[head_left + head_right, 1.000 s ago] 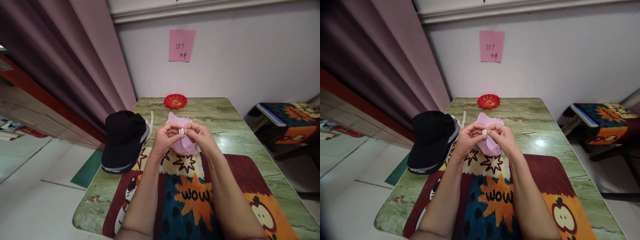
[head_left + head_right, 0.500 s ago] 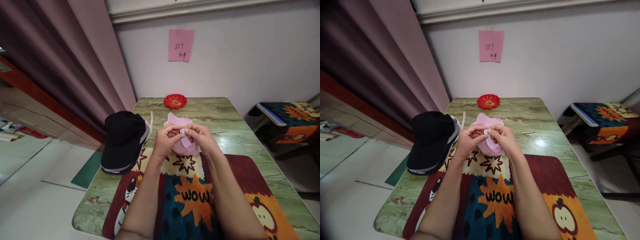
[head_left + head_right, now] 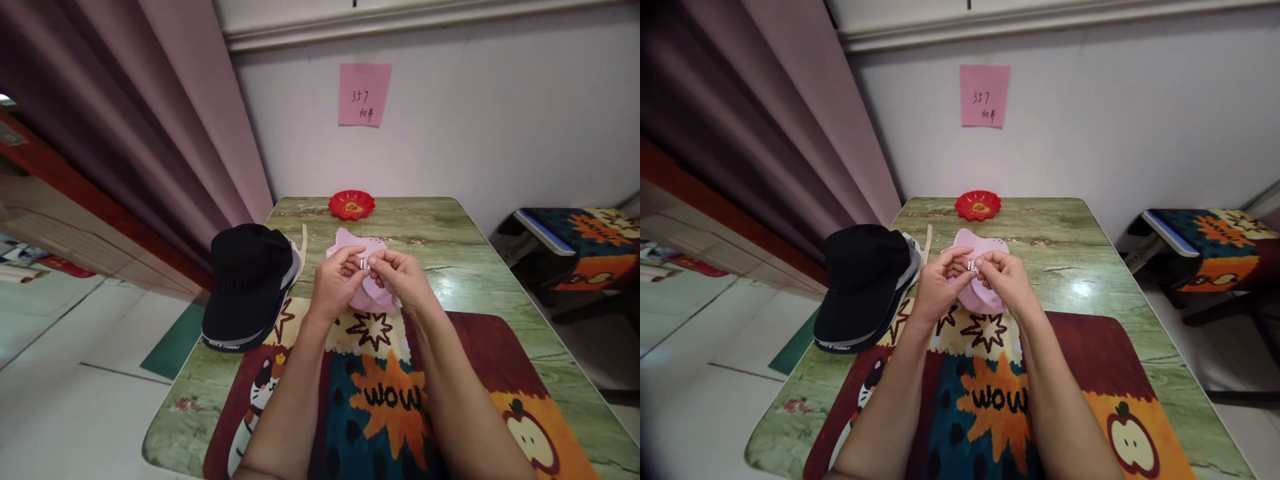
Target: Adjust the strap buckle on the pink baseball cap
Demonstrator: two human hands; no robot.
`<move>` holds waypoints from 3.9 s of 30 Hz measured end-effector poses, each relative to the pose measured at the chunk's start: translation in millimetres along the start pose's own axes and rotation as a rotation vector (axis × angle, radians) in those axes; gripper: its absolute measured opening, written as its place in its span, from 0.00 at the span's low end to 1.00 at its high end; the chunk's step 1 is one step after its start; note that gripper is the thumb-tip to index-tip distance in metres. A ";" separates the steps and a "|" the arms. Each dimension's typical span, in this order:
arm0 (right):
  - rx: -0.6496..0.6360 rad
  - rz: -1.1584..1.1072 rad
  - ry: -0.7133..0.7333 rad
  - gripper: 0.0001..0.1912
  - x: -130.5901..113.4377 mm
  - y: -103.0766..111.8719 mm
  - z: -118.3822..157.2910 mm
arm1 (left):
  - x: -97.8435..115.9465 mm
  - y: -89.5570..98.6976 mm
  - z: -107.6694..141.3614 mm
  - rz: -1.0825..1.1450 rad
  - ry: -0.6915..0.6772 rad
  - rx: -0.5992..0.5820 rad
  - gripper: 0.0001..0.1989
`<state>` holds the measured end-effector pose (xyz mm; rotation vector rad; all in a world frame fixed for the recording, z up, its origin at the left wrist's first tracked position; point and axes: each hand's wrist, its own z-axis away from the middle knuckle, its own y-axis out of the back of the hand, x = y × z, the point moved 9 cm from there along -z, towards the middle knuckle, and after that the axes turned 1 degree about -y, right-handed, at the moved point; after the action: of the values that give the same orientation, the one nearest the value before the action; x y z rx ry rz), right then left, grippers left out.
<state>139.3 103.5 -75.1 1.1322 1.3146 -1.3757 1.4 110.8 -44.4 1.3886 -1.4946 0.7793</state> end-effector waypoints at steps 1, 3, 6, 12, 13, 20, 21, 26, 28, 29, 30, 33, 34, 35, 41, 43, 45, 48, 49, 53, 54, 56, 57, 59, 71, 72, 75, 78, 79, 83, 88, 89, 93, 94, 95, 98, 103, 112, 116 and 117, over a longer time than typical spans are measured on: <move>0.010 -0.008 -0.004 0.19 0.7 0.6 -0.4 | -0.3 -0.6 0.7 0.018 0.019 0.002 0.13; 0.023 -0.012 -0.006 0.18 0.8 1.1 -0.7 | -0.2 -2.5 1.9 0.039 0.048 -0.005 0.08; 0.028 0.001 0.002 0.18 -1.2 1.0 -0.3 | 1.2 -3.5 3.1 0.035 0.069 0.003 0.07; 0.024 0.098 0.071 0.17 -8.2 -1.0 1.3 | -5.1 0.2 5.3 0.008 0.142 0.074 0.09; 0.024 0.120 0.089 0.16 -9.2 -1.3 1.4 | -7.0 1.0 5.9 -0.001 0.159 0.084 0.09; -0.044 0.304 0.209 0.12 -18.0 -5.3 4.6 | -16.1 3.5 7.3 0.132 0.310 0.118 0.09; -0.058 0.361 0.235 0.12 -21.1 -6.4 6.3 | -16.8 3.7 7.0 0.168 0.331 0.121 0.09; -0.017 0.794 0.489 0.19 -43.2 -16.2 18.3 | -15.3 5.4 5.0 0.242 0.353 0.117 0.08; 0.020 0.886 0.590 0.15 -48.6 -20.6 22.4 | -13.6 5.2 4.5 0.253 0.347 0.106 0.08; 0.034 0.908 0.623 0.14 -49.7 -22.0 23.6 | -13.0 5.2 4.5 0.255 0.347 0.102 0.07; 0.043 0.918 0.643 0.13 -50.3 -22.9 24.2 | -12.5 5.4 4.6 0.258 0.349 0.101 0.07; 0.048 0.894 0.666 0.14 -51.7 -23.5 25.1 | -12.5 6.5 5.1 0.276 0.362 0.103 0.07; 0.049 0.882 0.659 0.14 -52.2 -23.0 25.1 | -12.8 6.8 5.3 0.285 0.367 0.103 0.08; 0.051 0.871 0.643 0.14 -52.5 -22.2 24.8 | -13.4 6.9 5.4 0.295 0.372 0.101 0.08; 0.055 0.837 0.485 0.14 -48.1 -16.8 20.3 | -17.6 15.5 5.8 0.287 0.379 0.144 0.06; 0.041 0.805 0.425 0.14 -43.0 -14.6 17.5 | -18.4 21.7 6.1 0.261 0.375 0.174 0.06; 0.016 0.766 0.366 0.13 -36.1 -12.3 14.1 | -19.2 27.2 6.5 0.245 0.378 0.195 0.07; -0.039 0.730 0.310 0.16 -26.4 -9.3 9.6 | -19.9 32.0 6.6 0.242 0.386 0.202 0.07; -0.064 0.710 0.304 0.20 -24.4 -8.4 8.7 | -19.7 32.7 6.5 0.243 0.386 0.199 0.08; -0.157 0.465 0.307 0.28 -26.5 -1.7 7.9 | -17.0 30.1 6.4 0.247 0.389 0.166 0.10; -0.140 0.394 0.315 0.24 -29.9 2.6 8.1 | -15.6 28.3 6.6 0.248 0.390 0.153 0.10; -0.069 0.339 0.353 0.16 -38.5 10.2 9.4 | -11.7 23.5 7.0 0.247 0.385 0.119 0.10; -0.041 0.357 0.378 0.14 -42.5 11.0 10.6 | -9.2 20.7 7.3 0.246 0.380 0.100 0.10; -0.049 0.432 0.427 0.12 -47.4 3.8 13.4 | -4.1 14.7 7.7 0.248 0.364 0.060 0.11; -0.181 0.235 0.179 0.18 -27.9 -8.8 11.7 | -5.6 -5.7 6.1 0.024 0.223 -0.216 0.17; -0.173 0.210 0.161 0.19 -26.7 -7.9 11.6 | -5.2 -7.5 5.8 0.000 0.205 -0.234 0.17; -0.134 0.168 0.134 0.20 -24.0 -5.1 11.0 | -5.6 -6.9 4.1 -0.012 0.188 -0.206 0.17; -0.098 0.137 0.130 0.21 -23.5 -2.9 10.6 | -8.3 -5.0 3.5 0.011 0.210 -0.168 0.15; -0.089 0.126 0.135 0.20 -24.2 -2.6 10.5 | -8.8 -4.9 3.5 0.019 0.214 -0.163 0.15; -0.053 0.128 0.175 0.18 -29.4 -0.4 9.6 | -8.2 -4.9 3.6 0.049 0.210 -0.157 0.14; 0.000 0.180 0.230 0.18 -33.6 5.1 9.3 | -4.6 -3.6 2.4 0.040 0.163 -0.139 0.13; 0.007 0.187 0.238 0.17 -34.1 5.9 9.7 | -3.8 -2.3 2.0 0.035 0.152 -0.123 0.14; 0.026 0.224 0.217 0.17 -33.9 6.6 12.1 | -1.0 0.7 1.0 0.018 0.114 -0.088 0.13; 0.033 0.232 0.207 0.17 -33.9 6.6 12.9 | 0.3 0.9 0.7 0.004 0.100 -0.086 0.13; 0.043 0.236 0.202 0.17 -34.4 6.8 13.7 | 2.0 0.8 0.5 -0.016 0.083 -0.089 0.12; 0.077 0.239 0.196 0.16 -36.6 8.6 15.9 | 9.8 -0.3 0.1 -0.091 0.016 -0.097 0.11; 0.078 0.265 0.147 0.11 -35.1 9.9 16.4 | 27.0 -3.2 2.0 -0.213 -0.086 -0.089 0.10; 0.086 0.344 0.206 0.07 -34.2 13.2 12.6 | 37.9 -14.4 7.1 -0.364 -0.189 -0.119 0.12; 0.089 0.383 0.236 0.06 -33.9 12.9 11.8 | 33.3 -16.1 7.0 -0.388 -0.194 -0.142 0.13; 0.091 0.385 0.237 0.06 -33.7 12.9 11.7 | 33.0 -15.9 6.9 -0.391 -0.198 -0.140 0.14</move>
<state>157.7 91.8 -44.1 1.5566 1.1261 -1.0496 17.6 88.9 -18.9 1.6187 -1.3340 0.2952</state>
